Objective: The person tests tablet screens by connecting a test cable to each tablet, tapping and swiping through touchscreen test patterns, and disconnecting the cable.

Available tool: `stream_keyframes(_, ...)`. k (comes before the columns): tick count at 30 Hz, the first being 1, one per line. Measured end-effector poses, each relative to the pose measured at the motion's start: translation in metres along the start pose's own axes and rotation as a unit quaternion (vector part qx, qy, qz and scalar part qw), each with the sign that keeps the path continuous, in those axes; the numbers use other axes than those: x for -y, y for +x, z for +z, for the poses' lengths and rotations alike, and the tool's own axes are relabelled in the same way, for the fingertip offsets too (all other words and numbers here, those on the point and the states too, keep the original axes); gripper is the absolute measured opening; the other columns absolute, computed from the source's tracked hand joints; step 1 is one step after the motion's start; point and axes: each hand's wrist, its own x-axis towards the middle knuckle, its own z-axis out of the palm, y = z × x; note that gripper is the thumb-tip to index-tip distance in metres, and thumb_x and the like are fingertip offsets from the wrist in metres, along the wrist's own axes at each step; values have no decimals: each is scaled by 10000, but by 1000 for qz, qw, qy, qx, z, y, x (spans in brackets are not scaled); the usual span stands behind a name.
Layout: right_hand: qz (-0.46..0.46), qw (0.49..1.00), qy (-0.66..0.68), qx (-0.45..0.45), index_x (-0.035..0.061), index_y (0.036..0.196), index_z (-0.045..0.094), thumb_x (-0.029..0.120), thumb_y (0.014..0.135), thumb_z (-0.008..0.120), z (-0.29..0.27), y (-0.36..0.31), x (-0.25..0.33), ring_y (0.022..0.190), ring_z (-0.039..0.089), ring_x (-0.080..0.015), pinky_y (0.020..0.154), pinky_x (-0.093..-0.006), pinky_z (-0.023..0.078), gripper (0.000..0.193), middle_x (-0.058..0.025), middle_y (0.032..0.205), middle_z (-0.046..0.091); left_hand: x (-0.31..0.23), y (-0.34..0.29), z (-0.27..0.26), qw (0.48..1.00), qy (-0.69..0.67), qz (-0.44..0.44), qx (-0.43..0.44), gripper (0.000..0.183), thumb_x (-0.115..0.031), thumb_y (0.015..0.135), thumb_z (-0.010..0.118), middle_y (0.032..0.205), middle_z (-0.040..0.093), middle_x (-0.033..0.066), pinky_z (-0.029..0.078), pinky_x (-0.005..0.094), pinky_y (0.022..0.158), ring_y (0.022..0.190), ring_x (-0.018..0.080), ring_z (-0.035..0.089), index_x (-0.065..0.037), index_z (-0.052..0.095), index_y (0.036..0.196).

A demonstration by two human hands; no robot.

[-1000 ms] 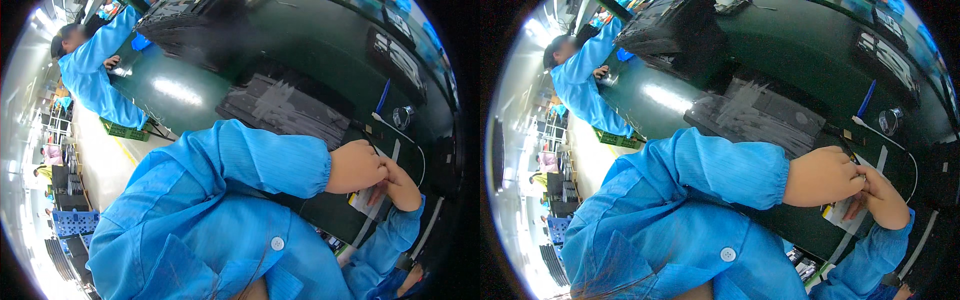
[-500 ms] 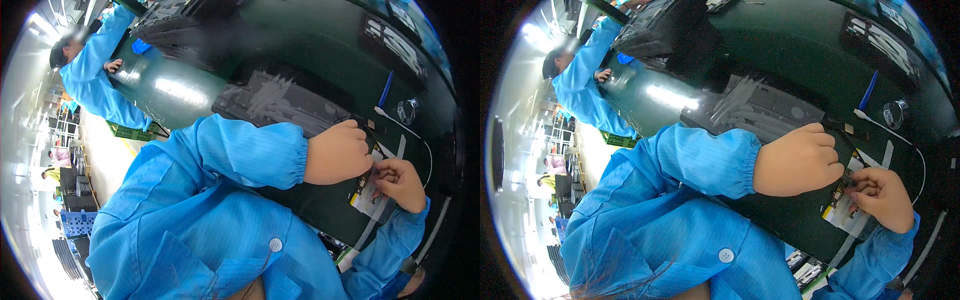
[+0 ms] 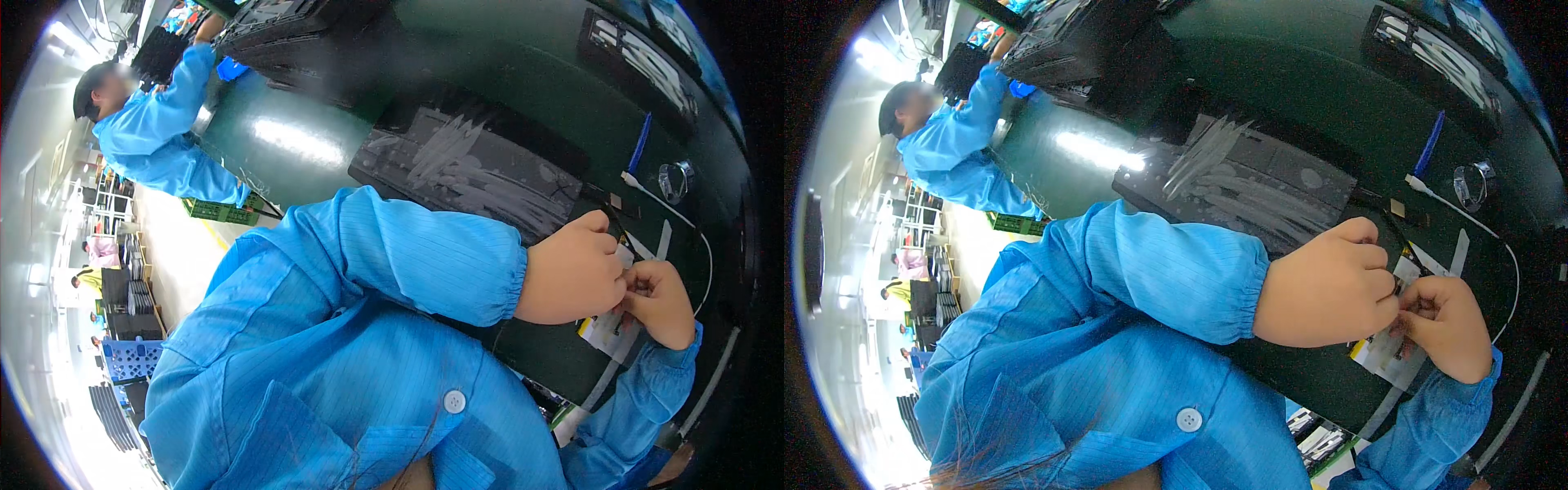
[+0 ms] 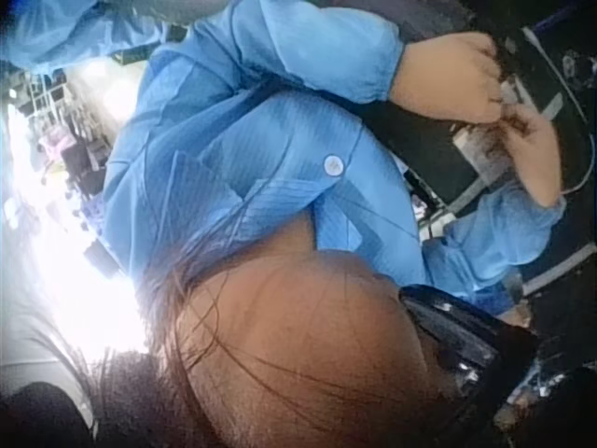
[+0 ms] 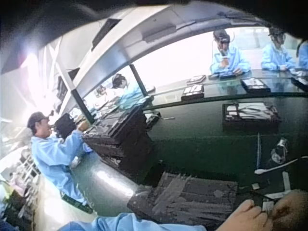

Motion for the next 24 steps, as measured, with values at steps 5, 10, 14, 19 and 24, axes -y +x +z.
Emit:
stream_keyframes(5, 8, 999, -35, -12, -56, 804, 571, -7, 793, 577, 0, 1, 3, 537, 589, -125, 444, -239, 472, 50, -95, 670, 605, 1, -3, 4, 999, 33, -31, -13, 81, -204, 621, 584, 672, 502, 0, 374, 339, 736, 742, 182, 500, -126, 565, 617)
stream_keyframes(10, 27, 997, -49, -56, -19, 841, 564, 44, 810, 589, -3, 1, 2, 489, 565, -102, 399, -203, 390, 75, -65, 652, 594, 6, -8, 6, 998, 24, -38, 46, 44, -207, 631, 582, 675, 508, -18, 372, 335, 751, 759, 171, 506, -165, 595, 632)
stream_keyframes(14, 13, 998, -37, -45, 6, 833, 558, 71, 820, 590, -4, 2, 0, 476, 555, -90, 390, -189, 353, 74, -51, 647, 594, 7, -9, 8, 997, 29, -47, 47, 34, -207, 636, 584, 683, 519, -29, 370, 330, 752, 759, 161, 511, -178, 603, 637)
stream_keyframes(19, 16, 998, -30, -45, 9, 823, 550, 68, 826, 586, -3, 2, 0, 475, 553, -87, 391, -189, 355, 70, -51, 642, 592, 8, -10, 8, 998, 15, -47, 49, 35, -207, 653, 587, 686, 525, -28, 367, 324, 736, 752, 161, 516, -178, 606, 642)
stream_keyframes(24, 16, 998, -22, -49, 5, 809, 545, 47, 820, 585, -2, 2, 1, 473, 536, -79, 407, -192, 393, 60, -48, 632, 579, 8, -9, 8, 997, 10, -52, 52, 41, -210, 663, 590, 693, 533, -24, 368, 321, 728, 745, 164, 524, -177, 607, 645)
